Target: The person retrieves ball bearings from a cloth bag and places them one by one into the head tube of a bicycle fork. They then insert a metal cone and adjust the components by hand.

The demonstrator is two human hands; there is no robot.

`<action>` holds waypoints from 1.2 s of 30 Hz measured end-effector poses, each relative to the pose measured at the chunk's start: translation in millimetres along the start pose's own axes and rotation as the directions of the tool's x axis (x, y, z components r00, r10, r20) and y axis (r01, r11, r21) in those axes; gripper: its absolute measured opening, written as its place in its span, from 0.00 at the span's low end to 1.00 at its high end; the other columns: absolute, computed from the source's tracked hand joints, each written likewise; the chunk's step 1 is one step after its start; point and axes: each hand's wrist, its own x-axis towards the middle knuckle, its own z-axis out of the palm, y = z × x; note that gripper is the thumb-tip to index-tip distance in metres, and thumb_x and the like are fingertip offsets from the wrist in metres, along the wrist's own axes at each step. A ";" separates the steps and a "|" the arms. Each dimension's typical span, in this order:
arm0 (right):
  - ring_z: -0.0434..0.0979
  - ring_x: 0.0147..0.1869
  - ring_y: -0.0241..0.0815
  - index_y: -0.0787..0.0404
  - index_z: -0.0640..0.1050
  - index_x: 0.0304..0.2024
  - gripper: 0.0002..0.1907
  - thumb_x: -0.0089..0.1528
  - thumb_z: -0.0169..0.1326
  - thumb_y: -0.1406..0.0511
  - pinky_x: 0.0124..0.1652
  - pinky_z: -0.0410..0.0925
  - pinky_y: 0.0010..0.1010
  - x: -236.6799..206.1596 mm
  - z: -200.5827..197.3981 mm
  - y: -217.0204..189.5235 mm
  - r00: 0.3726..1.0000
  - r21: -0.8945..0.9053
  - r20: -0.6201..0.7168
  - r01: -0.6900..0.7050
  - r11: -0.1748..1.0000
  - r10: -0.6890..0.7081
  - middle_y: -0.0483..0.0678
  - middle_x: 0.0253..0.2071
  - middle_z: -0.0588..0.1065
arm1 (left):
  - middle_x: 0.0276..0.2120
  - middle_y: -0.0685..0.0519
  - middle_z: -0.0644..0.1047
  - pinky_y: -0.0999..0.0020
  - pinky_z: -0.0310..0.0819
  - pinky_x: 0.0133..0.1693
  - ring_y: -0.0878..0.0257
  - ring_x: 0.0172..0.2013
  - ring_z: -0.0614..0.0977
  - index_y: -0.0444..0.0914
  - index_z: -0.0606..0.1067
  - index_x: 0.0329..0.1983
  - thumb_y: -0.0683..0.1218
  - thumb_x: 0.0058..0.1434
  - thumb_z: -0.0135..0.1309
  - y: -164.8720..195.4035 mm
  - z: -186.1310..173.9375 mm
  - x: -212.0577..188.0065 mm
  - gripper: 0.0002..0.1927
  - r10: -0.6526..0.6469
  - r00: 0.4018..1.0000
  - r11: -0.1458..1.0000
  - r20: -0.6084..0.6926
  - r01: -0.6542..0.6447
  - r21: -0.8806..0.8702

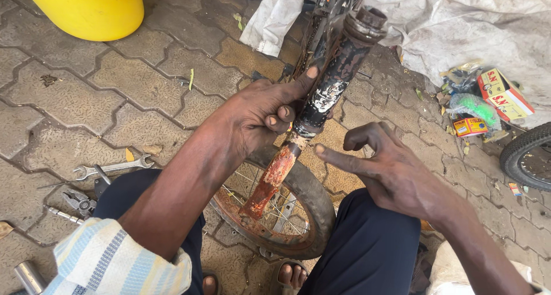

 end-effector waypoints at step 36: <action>0.56 0.79 0.53 0.60 0.59 0.78 0.40 0.66 0.54 0.60 0.72 0.47 0.47 29.8 77.2 -147.7 0.476 0.999 0.029 0.015 -0.041 0.879 0.55 0.78 0.58 | 0.30 0.42 0.82 0.86 0.58 0.09 0.76 0.13 0.67 0.28 0.78 0.35 0.47 0.58 0.65 3.3 3.9 -13.1 0.15 -0.047 0.997 0.998 0.058 0.049 -0.043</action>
